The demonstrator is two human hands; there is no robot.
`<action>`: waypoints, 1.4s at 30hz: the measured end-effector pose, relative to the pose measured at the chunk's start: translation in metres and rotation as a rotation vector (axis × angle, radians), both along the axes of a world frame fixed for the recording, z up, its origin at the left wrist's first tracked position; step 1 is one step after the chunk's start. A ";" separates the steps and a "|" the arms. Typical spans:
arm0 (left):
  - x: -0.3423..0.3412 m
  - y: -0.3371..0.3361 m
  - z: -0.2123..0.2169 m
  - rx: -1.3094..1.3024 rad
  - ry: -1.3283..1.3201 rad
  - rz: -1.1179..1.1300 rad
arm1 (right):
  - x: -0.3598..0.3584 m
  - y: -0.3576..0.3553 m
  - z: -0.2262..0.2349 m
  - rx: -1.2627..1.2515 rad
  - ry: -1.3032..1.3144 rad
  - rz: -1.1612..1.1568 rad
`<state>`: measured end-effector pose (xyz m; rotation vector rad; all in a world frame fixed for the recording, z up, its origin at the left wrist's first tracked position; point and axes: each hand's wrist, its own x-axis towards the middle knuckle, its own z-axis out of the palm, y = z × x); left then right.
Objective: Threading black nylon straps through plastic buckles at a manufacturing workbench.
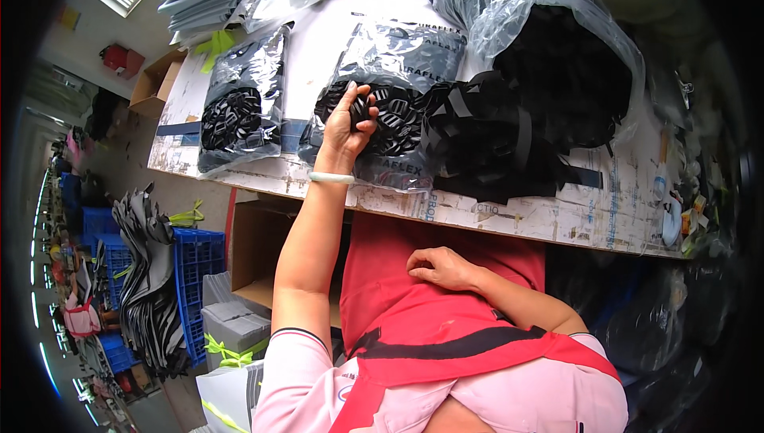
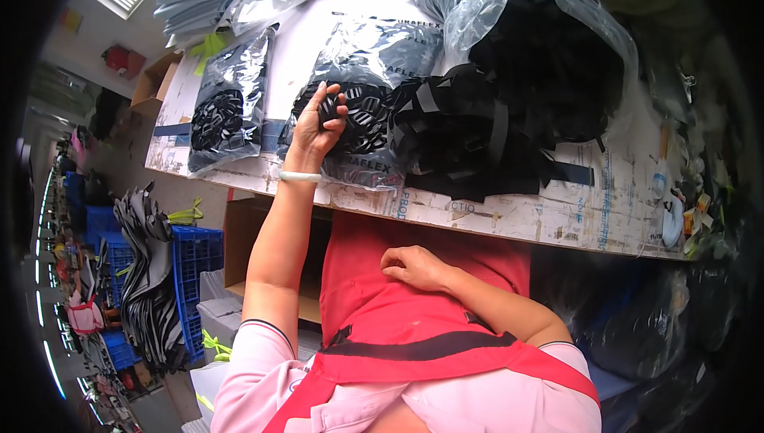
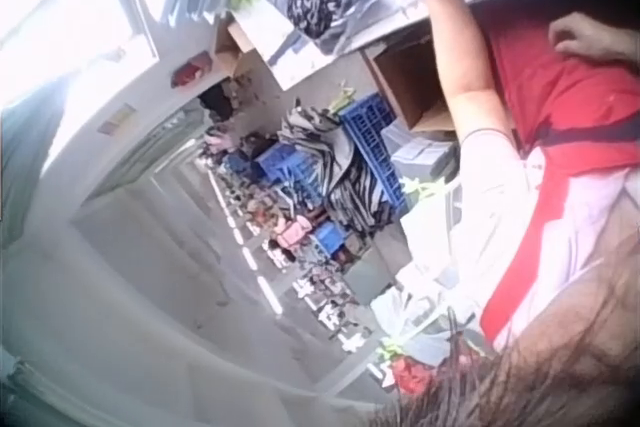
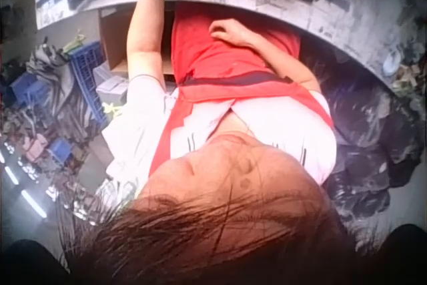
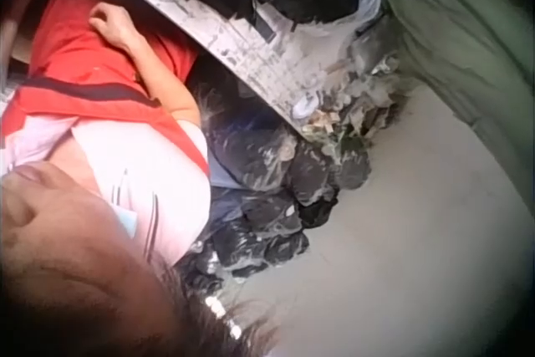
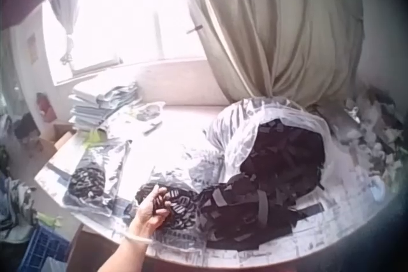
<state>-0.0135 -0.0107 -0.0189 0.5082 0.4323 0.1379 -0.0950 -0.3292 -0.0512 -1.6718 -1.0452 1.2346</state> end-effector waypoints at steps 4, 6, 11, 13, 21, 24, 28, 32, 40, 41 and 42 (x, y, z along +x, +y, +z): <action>-0.020 -0.020 0.016 0.001 -0.047 -0.044 | 0.006 0.001 0.023 0.110 -0.031 -0.157; -0.037 -0.045 0.027 0.086 -0.065 -0.011 | 0.014 0.005 0.041 0.242 -0.042 -0.313; -0.099 -0.132 0.033 0.478 0.061 -0.015 | 0.041 0.025 0.078 0.448 -0.080 -0.592; -0.116 -0.150 0.031 0.293 0.088 -0.066 | 0.052 0.024 0.079 0.422 -0.204 -0.420; -0.162 -0.164 -0.008 -0.196 0.116 -0.294 | 0.032 -0.003 0.056 0.265 0.279 -0.408; -0.179 -0.167 -0.025 -0.210 0.164 -0.277 | 0.025 -0.009 0.043 0.163 0.664 -0.527; -0.185 -0.174 -0.024 -0.201 0.094 -0.256 | 0.012 -0.013 0.024 0.163 1.041 -0.647; -0.189 -0.172 -0.023 0.138 0.141 -0.231 | 0.009 -0.014 0.021 0.061 1.388 -0.506; -0.183 -0.158 -0.017 0.331 0.174 -0.332 | 0.048 -0.004 0.037 0.267 -0.696 -0.471; -0.182 -0.159 -0.019 0.272 0.193 -0.319 | 0.058 0.002 0.042 0.247 -0.798 -0.519; -0.182 -0.159 -0.020 0.215 0.213 -0.306 | 0.066 0.009 0.047 0.226 -0.900 -0.567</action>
